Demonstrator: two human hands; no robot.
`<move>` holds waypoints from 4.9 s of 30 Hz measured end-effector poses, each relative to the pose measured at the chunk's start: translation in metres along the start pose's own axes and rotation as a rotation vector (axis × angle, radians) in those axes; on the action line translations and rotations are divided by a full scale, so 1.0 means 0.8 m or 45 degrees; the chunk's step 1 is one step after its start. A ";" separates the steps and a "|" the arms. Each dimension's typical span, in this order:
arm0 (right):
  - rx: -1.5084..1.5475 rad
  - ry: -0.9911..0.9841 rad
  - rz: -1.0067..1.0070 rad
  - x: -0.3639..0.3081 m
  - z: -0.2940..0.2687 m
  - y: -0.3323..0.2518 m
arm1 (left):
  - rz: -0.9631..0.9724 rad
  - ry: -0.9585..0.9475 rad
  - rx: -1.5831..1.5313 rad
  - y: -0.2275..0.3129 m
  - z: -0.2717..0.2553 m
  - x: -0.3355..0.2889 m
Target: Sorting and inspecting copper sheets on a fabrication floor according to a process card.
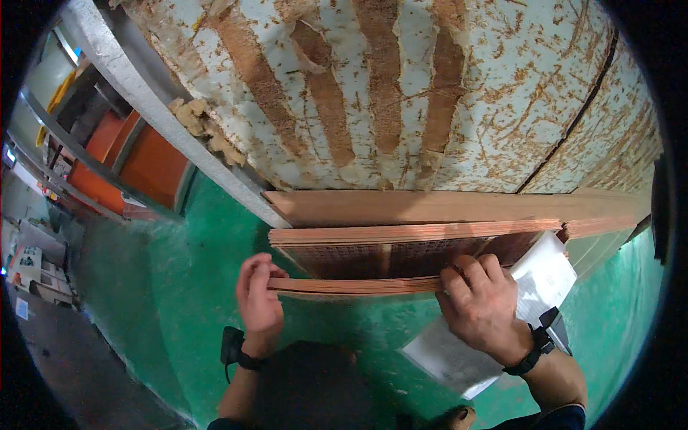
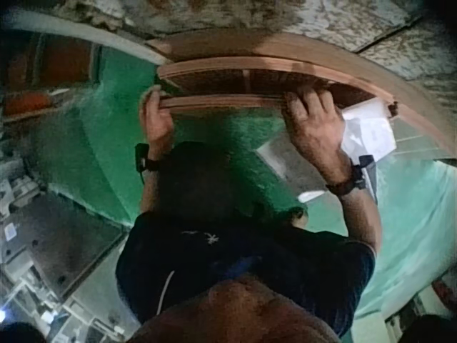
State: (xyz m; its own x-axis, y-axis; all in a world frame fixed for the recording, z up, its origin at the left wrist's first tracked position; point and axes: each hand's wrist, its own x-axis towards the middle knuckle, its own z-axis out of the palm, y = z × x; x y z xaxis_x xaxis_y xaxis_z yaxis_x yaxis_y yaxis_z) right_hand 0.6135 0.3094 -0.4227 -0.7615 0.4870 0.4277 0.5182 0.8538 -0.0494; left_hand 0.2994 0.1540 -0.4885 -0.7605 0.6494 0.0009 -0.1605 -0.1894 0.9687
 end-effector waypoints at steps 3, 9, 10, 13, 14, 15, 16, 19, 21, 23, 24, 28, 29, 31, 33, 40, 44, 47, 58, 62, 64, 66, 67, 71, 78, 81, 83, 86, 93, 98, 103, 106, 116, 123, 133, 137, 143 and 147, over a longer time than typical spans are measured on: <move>0.023 0.031 -0.015 0.002 0.005 0.001 | 0.005 0.124 0.172 0.001 0.011 0.000; 0.047 0.048 -0.011 0.005 0.004 0.004 | 0.025 0.120 0.162 -0.003 0.011 0.001; 0.033 0.054 -0.015 0.006 0.004 0.004 | 0.039 0.111 0.165 -0.003 0.011 0.001; 0.060 0.024 0.010 0.008 -0.001 0.001 | 0.082 0.075 0.186 -0.003 0.010 0.001; 0.063 0.010 0.012 0.009 -0.002 0.001 | 0.082 0.107 0.169 -0.004 0.011 0.000; 0.067 -0.005 0.014 0.009 -0.004 0.001 | 0.081 0.139 0.153 -0.006 0.013 0.000; 0.067 -0.021 0.019 0.009 -0.004 0.001 | 0.079 0.168 0.135 -0.007 0.015 0.000; 0.083 -0.014 0.001 0.010 -0.003 0.003 | 0.073 0.145 0.210 -0.001 0.013 -0.002; 0.089 -0.004 -0.015 0.010 -0.003 0.004 | 0.023 0.134 0.225 -0.002 0.003 0.001; 0.090 0.000 -0.022 0.011 -0.003 0.004 | 0.048 0.091 0.289 -0.001 -0.001 0.003; 0.088 -0.001 -0.019 0.010 -0.003 0.003 | 0.098 0.053 0.346 0.000 -0.002 0.003; 0.087 -0.022 -0.019 0.010 -0.005 0.003 | 0.036 0.045 0.109 0.003 0.005 0.007; 0.088 -0.017 -0.022 0.010 -0.004 0.003 | 0.049 0.061 0.079 0.002 0.007 0.007; 0.092 -0.009 -0.028 0.010 -0.002 0.003 | 0.073 0.093 0.017 -0.001 0.012 0.007; 0.074 -0.013 -0.025 0.011 -0.004 0.002 | 0.037 0.093 0.069 0.000 0.010 0.006; 0.033 0.052 -0.054 0.013 0.000 0.004 | 0.085 0.145 0.200 0.001 0.015 -0.001; 0.034 0.039 -0.060 0.013 0.000 0.004 | 0.061 0.160 0.172 -0.003 0.011 -0.001; 0.039 0.041 -0.062 0.012 0.000 0.005 | 0.067 0.185 0.174 -0.005 0.009 -0.002; 0.067 -0.020 -0.014 0.008 -0.004 0.003 | 0.018 0.207 0.134 -0.002 0.013 -0.007; 0.069 -0.058 0.016 0.005 -0.005 0.000 | 0.074 0.173 0.195 -0.005 0.012 -0.004; 0.061 -0.058 0.004 0.002 -0.003 0.002 | 0.090 0.164 0.142 -0.006 0.017 0.001; 0.054 -0.061 0.008 0.001 -0.004 0.003 | 0.088 0.158 0.223 -0.004 0.020 0.001; 0.053 -0.062 0.009 0.001 -0.004 0.003 | 0.087 0.157 0.266 -0.003 0.020 0.001; 0.050 -0.024 0.001 0.005 -0.004 0.003 | 0.118 0.180 0.298 -0.004 0.018 0.000; 0.068 -0.019 -0.026 0.009 -0.008 0.004 | 0.233 0.127 0.275 -0.009 0.013 0.006; 0.068 -0.028 -0.006 0.010 -0.007 0.002 | 0.140 0.166 0.188 -0.001 0.021 0.003; 0.062 -0.021 0.000 0.012 -0.006 0.001 | 0.103 0.178 0.180 0.000 0.021 0.004; 0.052 -0.016 -0.010 0.014 -0.005 0.001 | 0.068 0.157 0.245 0.001 0.010 0.006; 0.062 -0.022 -0.032 0.016 -0.006 0.000 | 0.084 0.114 0.263 0.005 0.008 0.010; 0.070 -0.013 -0.029 0.016 -0.006 0.000 | 0.037 0.084 0.138 0.004 0.012 0.009; 0.076 -0.008 -0.028 0.017 -0.007 -0.001 | 0.038 0.126 0.110 -0.002 0.010 0.009; 0.074 -0.010 -0.035 0.016 -0.007 0.000 | 0.077 0.117 0.093 -0.007 0.008 0.010; 0.078 -0.006 -0.030 0.014 -0.006 0.001 | 0.043 0.151 0.126 0.002 0.014 0.002; 0.041 -0.016 -0.061 0.009 -0.007 0.005 | 0.112 0.090 0.115 0.001 0.011 0.003; 0.049 0.005 -0.060 0.007 -0.005 0.005 | -0.030 0.092 0.065 0.012 0.016 -0.001; 0.039 0.003 -0.084 0.006 -0.003 0.006 | -0.006 0.109 0.290 0.021 0.019 0.000; 0.062 0.009 -0.073 0.001 -0.003 0.005 | 0.023 -0.017 0.424 0.026 0.007 0.011; 0.055 0.029 -0.070 0.001 -0.001 0.005 | 0.184 -0.097 0.520 0.024 0.010 0.012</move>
State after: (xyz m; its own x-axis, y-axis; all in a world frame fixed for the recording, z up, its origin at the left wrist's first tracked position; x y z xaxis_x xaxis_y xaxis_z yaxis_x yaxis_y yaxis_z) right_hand 0.6156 0.3133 -0.4219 -0.7791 0.4351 0.4514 0.4582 0.8866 -0.0637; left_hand 0.2940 0.1627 -0.4679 -0.7060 0.6928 0.1472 0.2175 0.0143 0.9760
